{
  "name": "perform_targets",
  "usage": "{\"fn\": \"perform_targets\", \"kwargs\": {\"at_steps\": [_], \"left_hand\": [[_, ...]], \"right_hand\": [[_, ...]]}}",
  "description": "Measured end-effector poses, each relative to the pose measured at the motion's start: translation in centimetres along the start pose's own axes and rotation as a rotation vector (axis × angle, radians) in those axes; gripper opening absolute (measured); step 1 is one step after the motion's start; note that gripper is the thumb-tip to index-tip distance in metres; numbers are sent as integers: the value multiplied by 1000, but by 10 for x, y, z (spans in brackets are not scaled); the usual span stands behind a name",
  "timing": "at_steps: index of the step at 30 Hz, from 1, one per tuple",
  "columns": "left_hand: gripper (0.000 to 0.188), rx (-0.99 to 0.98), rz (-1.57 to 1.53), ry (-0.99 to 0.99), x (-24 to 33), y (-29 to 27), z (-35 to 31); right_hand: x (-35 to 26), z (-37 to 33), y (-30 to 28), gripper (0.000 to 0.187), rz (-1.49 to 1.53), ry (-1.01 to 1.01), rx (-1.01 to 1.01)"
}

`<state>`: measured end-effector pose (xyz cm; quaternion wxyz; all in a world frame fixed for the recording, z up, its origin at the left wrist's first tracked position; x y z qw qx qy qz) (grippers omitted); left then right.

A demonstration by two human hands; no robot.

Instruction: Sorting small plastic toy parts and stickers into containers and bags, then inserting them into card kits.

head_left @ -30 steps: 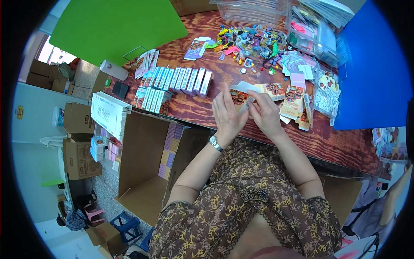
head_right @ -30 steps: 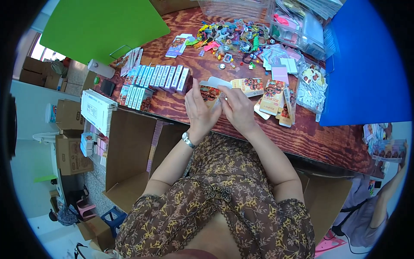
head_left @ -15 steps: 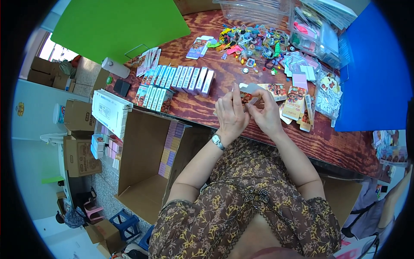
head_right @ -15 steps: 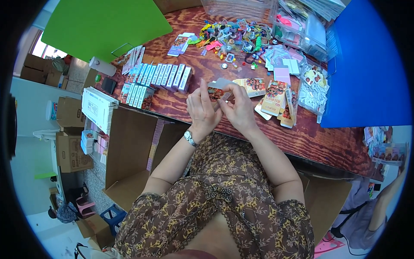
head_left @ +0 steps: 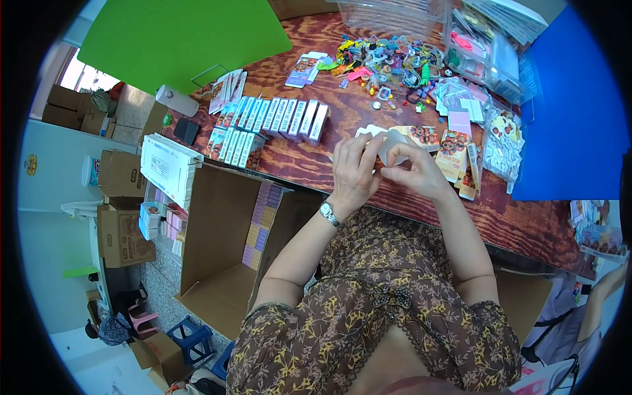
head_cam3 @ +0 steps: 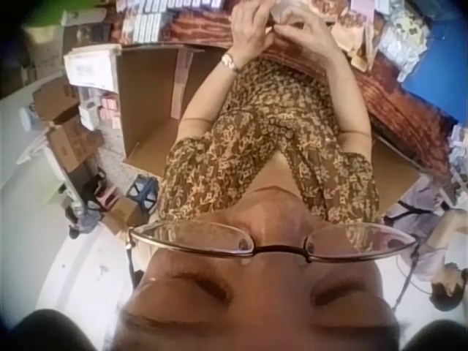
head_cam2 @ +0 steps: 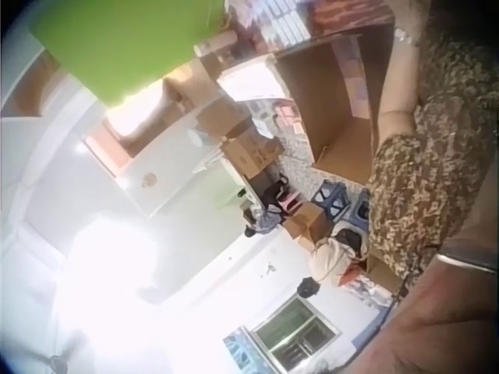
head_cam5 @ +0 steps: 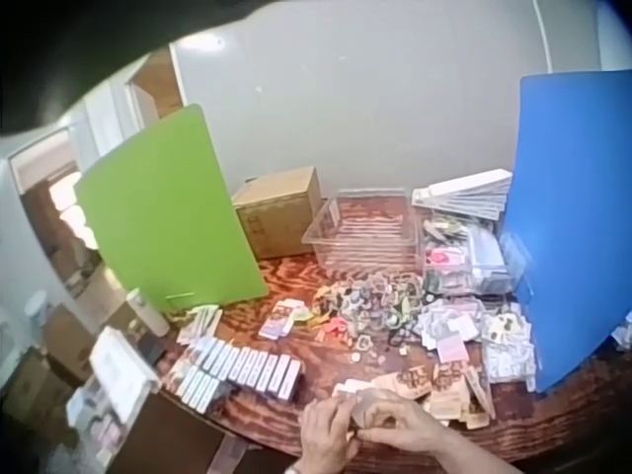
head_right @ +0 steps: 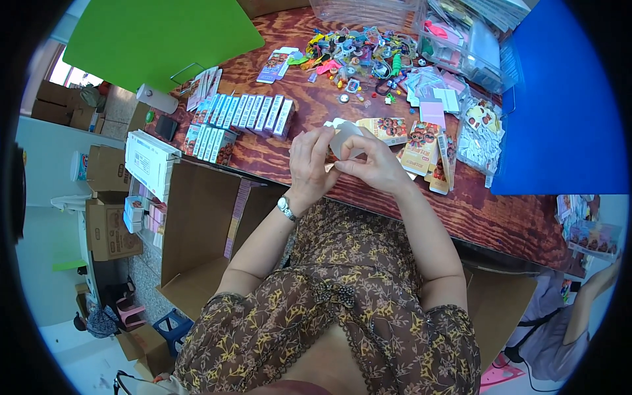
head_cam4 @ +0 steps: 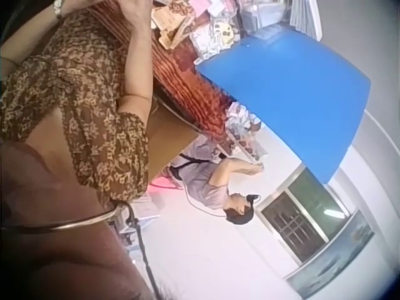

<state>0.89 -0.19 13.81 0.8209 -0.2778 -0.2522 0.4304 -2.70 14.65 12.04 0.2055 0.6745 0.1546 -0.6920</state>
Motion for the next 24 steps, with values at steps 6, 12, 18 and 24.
{"fn": "perform_targets", "kwargs": {"at_steps": [6, 12, 18, 24], "left_hand": [[75, 14, -75, -133, -7, 0, 3], [72, -7, -146, -179, -5, -2, 7], [68, -59, -119, -113, 0, 2, 2], [72, -77, -53, -63, 3, -2, 7]], "right_hand": [[-22, -19, 9, 25, -395, -459, 266], [-23, -28, 18, 28, -541, -598, 376], [-15, -22, 5, 22, -539, -423, 220], [-14, -17, -7, 29, 314, -269, 539]]}}
Point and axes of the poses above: each hand's wrist, its own z-axis towards the middle knuckle, its own y-axis out of the palm, x = y × z, the point moved 6 cm from there along z, towards the middle knuckle, and after that the axes turned 13 degrees about z, right-handed, at the moved point
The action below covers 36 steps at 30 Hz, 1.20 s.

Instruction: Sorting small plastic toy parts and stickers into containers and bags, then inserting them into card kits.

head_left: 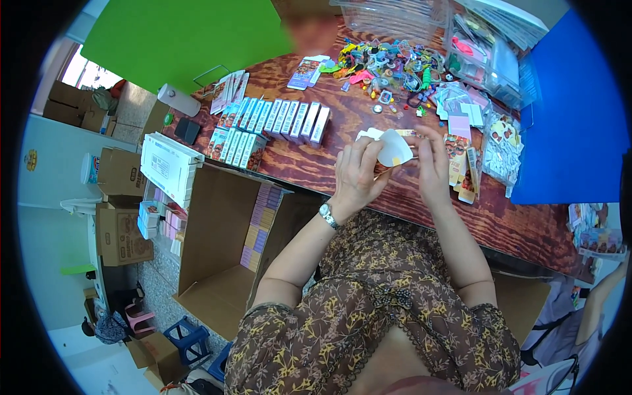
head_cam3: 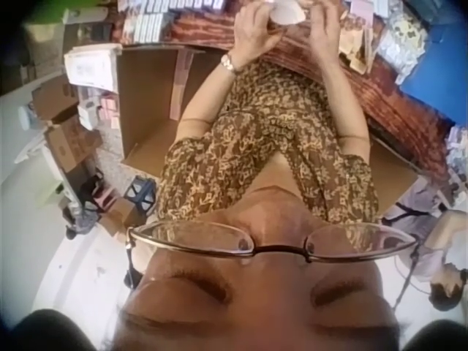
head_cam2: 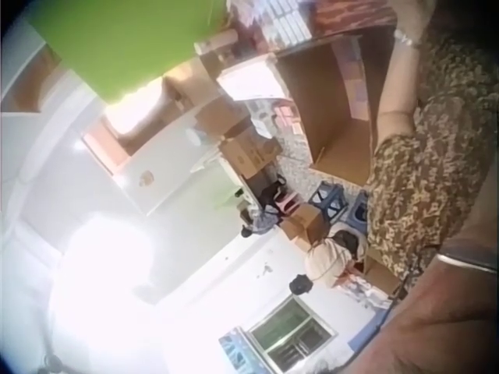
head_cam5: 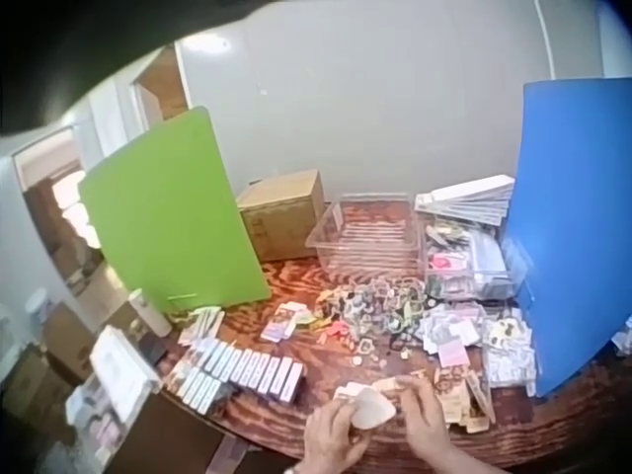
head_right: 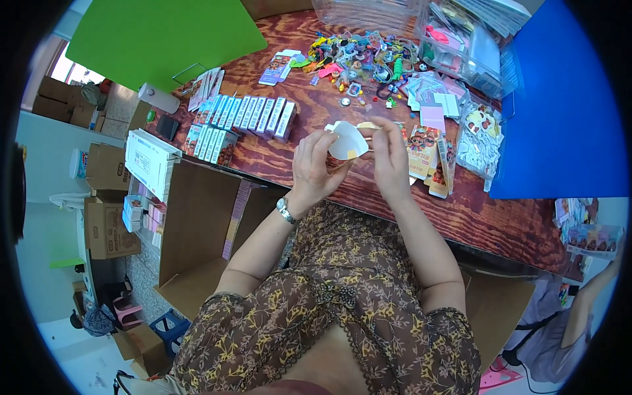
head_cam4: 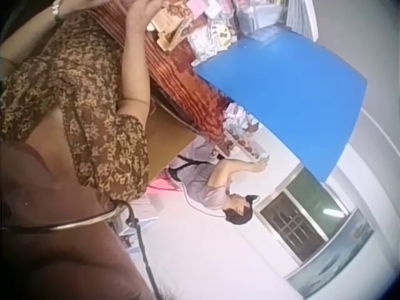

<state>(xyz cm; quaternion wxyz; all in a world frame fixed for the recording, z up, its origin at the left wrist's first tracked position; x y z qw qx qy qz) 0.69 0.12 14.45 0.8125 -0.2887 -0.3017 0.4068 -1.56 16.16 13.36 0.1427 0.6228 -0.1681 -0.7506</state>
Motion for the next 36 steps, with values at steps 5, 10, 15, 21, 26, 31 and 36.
{"fn": "perform_targets", "kwargs": {"at_steps": [5, 10, 15, 21, 26, 31, 36], "left_hand": [[75, -31, 56, 12, 3, -2, 0], [85, 7, 49, 16, -1, -1, -2], [96, 19, 85, 0, -1, -3, -3], [95, 10, 135, 35, 3, -6, -2], [92, 33, 155, 95, 4, -3, -6], [89, 34, 279, 143, 6, -1, -8], [95, -41, 201, -23, -1, -1, -6]], "right_hand": [[30, 6, -8, 27, 92, 191, -178], [-1, -3, 16, 22, -248, 79, -275], [-9, -3, 20, 17, -372, -28, -260], [-10, -1, 21, 16, -387, -34, -248], [-9, -1, 21, 14, -401, 7, -203], [-13, -4, 24, 14, -640, -165, -308], [6, -8, 15, 28, -348, -36, -384]]}}
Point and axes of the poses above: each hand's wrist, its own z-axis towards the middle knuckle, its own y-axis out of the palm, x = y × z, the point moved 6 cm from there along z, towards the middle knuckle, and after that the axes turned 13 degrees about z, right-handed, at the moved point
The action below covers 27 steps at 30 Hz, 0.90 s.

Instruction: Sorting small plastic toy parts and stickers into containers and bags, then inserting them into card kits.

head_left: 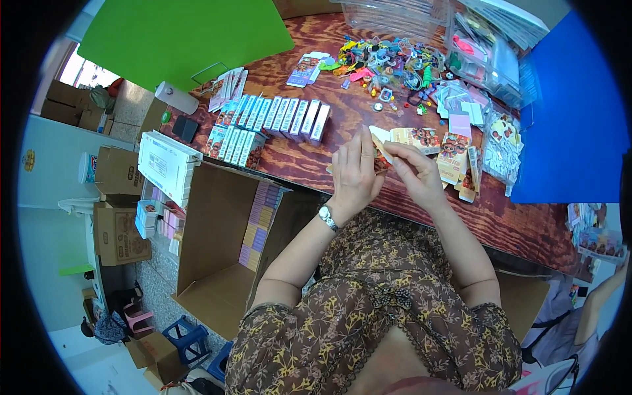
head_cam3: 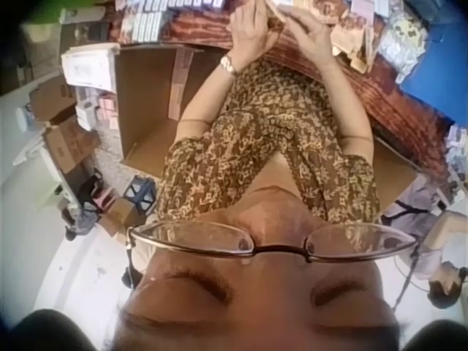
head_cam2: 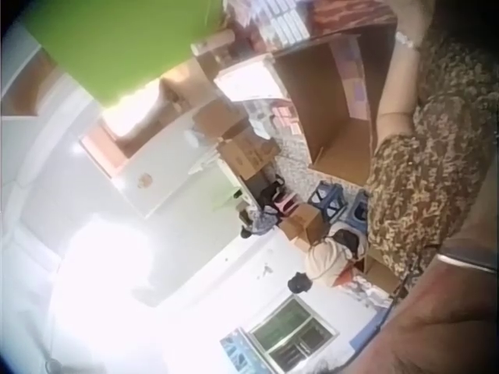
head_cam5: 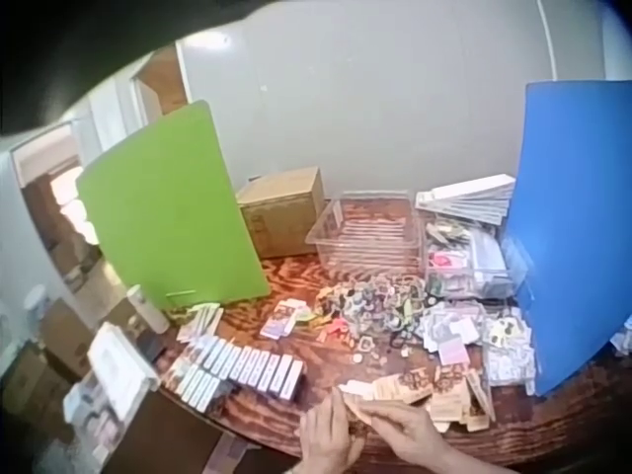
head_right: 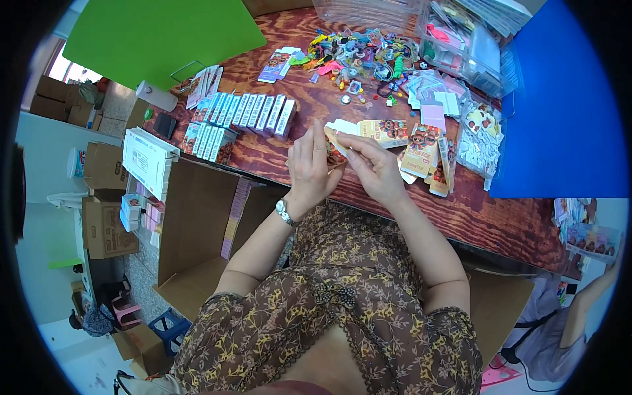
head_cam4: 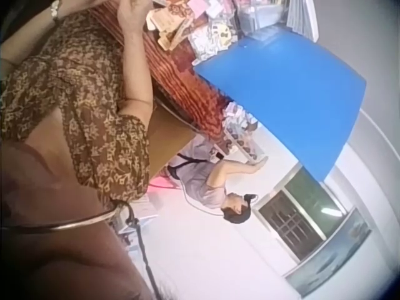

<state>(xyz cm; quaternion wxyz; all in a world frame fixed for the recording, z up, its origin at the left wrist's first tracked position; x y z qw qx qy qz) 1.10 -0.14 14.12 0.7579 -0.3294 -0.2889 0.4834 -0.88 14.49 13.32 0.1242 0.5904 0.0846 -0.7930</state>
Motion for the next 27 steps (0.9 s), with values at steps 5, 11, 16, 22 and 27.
{"fn": "perform_targets", "kwargs": {"at_steps": [5, 11, 16, 22, 27], "left_hand": [[94, 5, 9, -2, 0, -2, -1], [98, -32, 43, 18, 5, -3, -1], [99, -97, 46, 26, 8, -5, 1], [98, -88, 87, -1, 11, 0, -3], [97, -192, 9, -38, 17, 9, -5]], "right_hand": [[18, -13, 4, 35, 284, 153, 27], [0, -16, 8, 36, -43, 37, 35], [-5, -18, 9, 36, -195, -63, 49], [-23, -21, 23, 38, -343, -239, 28], [7, -25, 10, 37, -212, 26, 125]]}}
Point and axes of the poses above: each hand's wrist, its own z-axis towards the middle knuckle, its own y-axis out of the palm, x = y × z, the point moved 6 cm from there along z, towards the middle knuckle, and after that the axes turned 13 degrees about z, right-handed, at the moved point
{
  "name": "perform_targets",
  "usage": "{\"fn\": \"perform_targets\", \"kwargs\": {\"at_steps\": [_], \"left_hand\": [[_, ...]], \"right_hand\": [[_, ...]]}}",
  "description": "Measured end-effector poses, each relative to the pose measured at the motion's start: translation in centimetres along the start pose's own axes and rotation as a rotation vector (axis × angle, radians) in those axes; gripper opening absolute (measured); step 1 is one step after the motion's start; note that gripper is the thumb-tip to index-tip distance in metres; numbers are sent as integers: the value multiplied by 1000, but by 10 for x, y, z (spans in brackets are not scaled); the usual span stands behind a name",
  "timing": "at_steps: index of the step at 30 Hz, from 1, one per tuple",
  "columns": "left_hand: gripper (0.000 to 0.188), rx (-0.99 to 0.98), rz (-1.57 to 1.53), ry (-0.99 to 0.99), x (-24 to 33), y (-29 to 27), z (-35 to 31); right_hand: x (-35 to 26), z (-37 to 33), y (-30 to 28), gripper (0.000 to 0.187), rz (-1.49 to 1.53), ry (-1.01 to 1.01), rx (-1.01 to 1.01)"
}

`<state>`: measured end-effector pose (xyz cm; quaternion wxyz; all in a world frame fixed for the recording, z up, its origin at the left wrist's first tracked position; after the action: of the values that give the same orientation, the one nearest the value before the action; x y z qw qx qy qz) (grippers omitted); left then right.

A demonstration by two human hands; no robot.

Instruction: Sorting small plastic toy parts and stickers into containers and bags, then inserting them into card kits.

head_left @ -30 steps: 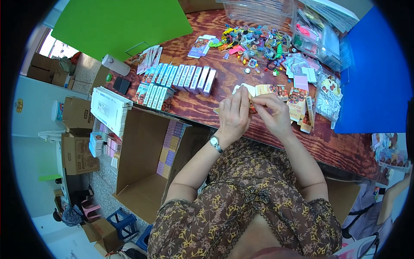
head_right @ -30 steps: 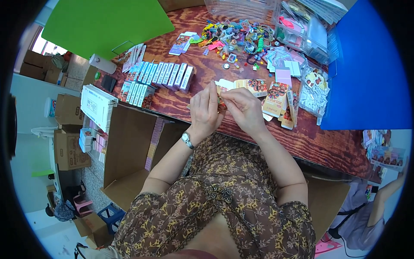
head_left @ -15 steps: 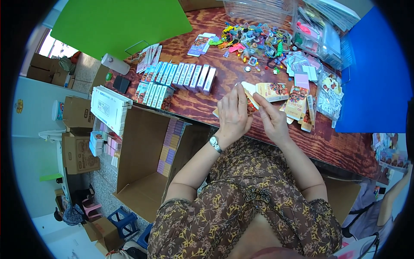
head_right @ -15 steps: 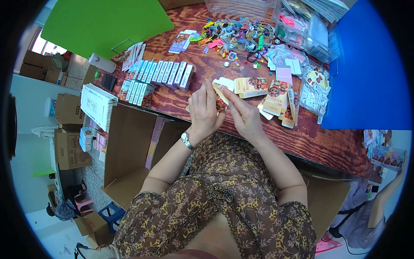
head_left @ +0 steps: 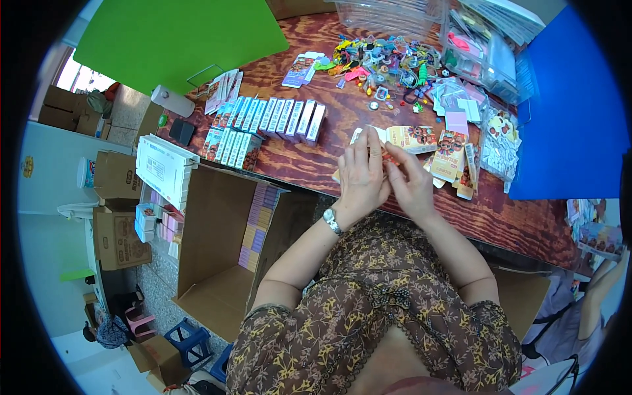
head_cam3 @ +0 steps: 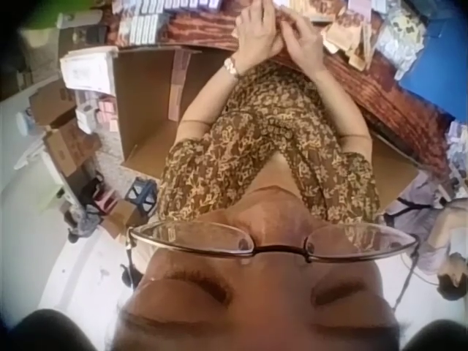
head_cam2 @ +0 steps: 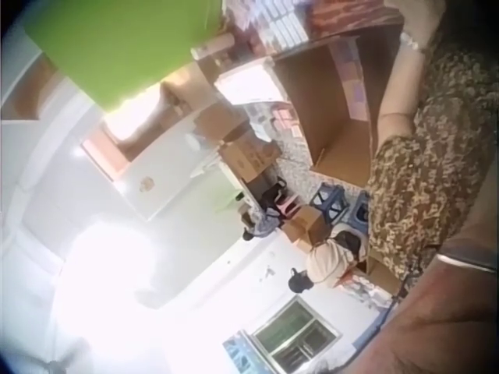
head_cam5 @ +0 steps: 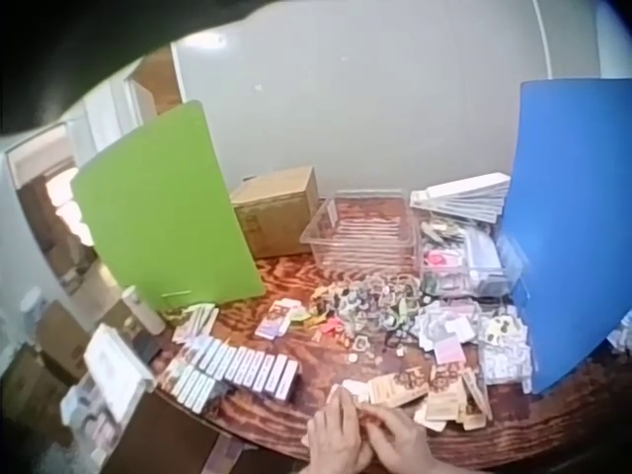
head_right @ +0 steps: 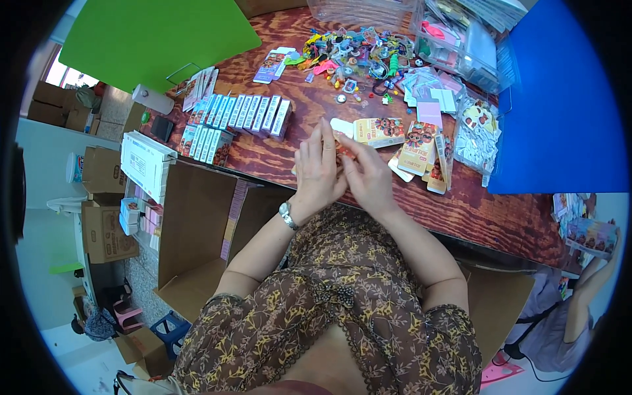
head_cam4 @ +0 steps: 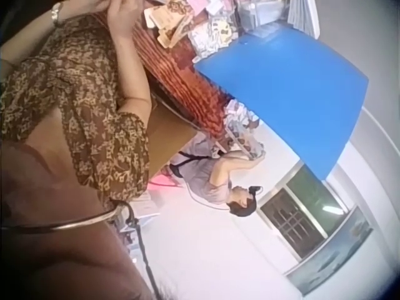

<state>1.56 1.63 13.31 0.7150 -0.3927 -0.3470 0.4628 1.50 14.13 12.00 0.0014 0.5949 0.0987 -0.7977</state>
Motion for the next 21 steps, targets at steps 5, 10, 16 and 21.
{"fn": "perform_targets", "kwargs": {"at_steps": [5, 10, 16, 21], "left_hand": [[103, 129, -149, 36, -26, 10, 7], [95, -122, 61, -230, -56, 66, -19], [93, -258, 64, -346, -68, 92, -19], [58, -328, -285, -466, -75, 99, -23]], "right_hand": [[35, 32, -71, 40, 333, 134, 247], [43, 46, -115, 41, 234, 97, 313], [53, 44, -111, 43, 43, 146, 276], [57, 47, -102, 39, 16, 111, 237]]}}
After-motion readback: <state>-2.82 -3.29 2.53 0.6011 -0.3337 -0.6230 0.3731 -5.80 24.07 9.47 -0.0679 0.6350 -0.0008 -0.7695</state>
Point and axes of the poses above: each hand's wrist, its own z-axis towards the middle knuckle, its own y-axis out of the palm, x = y × z, the point moved 6 cm from there along z, towards the middle knuckle, and after that the axes turned 13 degrees about z, right-handed, at the moved point
